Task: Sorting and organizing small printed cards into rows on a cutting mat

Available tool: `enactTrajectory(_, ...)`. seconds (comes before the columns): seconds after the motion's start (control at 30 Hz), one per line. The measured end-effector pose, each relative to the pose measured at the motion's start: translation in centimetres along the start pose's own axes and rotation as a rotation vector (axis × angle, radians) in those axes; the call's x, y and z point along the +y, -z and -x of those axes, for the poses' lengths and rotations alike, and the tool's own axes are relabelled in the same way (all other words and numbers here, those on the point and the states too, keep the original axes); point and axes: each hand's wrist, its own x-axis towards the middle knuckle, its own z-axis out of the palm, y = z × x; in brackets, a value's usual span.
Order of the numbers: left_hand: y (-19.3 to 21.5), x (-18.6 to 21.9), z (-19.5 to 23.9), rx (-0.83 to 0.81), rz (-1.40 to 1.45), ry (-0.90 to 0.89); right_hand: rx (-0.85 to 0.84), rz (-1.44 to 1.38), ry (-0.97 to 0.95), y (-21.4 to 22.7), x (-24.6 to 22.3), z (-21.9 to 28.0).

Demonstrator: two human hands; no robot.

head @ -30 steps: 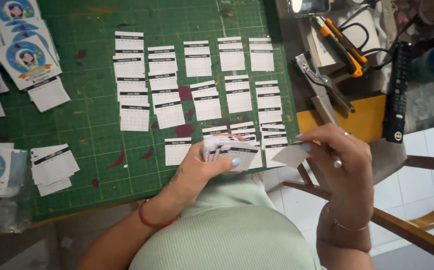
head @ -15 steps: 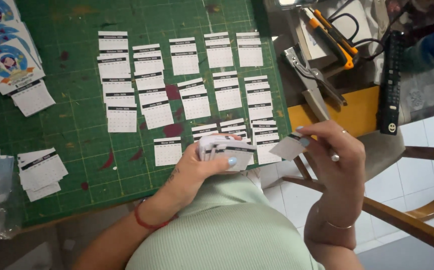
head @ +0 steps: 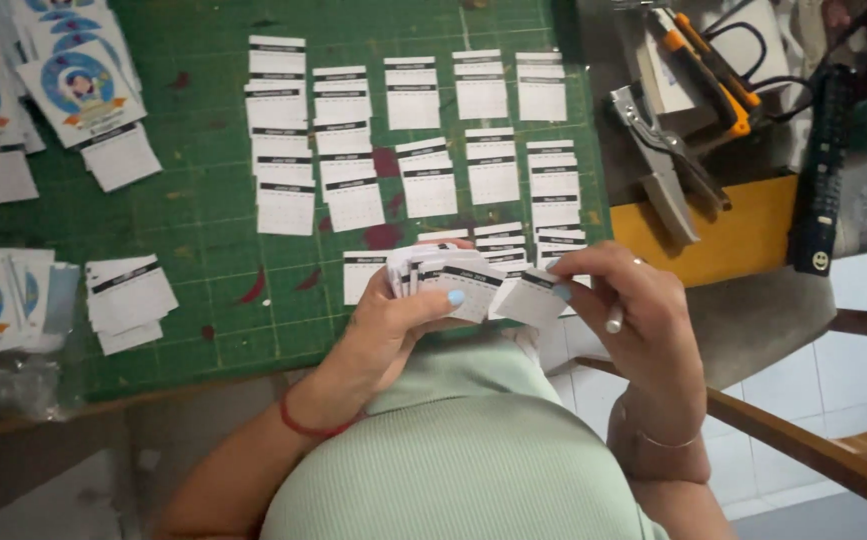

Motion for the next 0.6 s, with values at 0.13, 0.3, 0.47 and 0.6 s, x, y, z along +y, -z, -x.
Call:
enactTrajectory(0.13, 0.9, 1.0, 1.1, -0.021, -0.005, -0.057, -0.069, -0.071, 0.088, -2.3, -2.7, -2.0)
enactTrajectory(0.3, 2.4, 1.2, 1.9, 0.025, -0.009, -0.163, -0.073, 0.085, 0.001, -6.1, -4.2, -2.7)
enactTrajectory(0.47, 4.5, 0.7, 2.0, 0.040, 0.024, -0.192, -0.064, 0.122, 0.038, -8.3, -3.6, -3.1)
enactTrajectory(0.6, 4.7, 1.2, 2.5, 0.042, 0.077, -0.182, -0.088, 0.159, 0.027, -8.6, -4.2, -3.3)
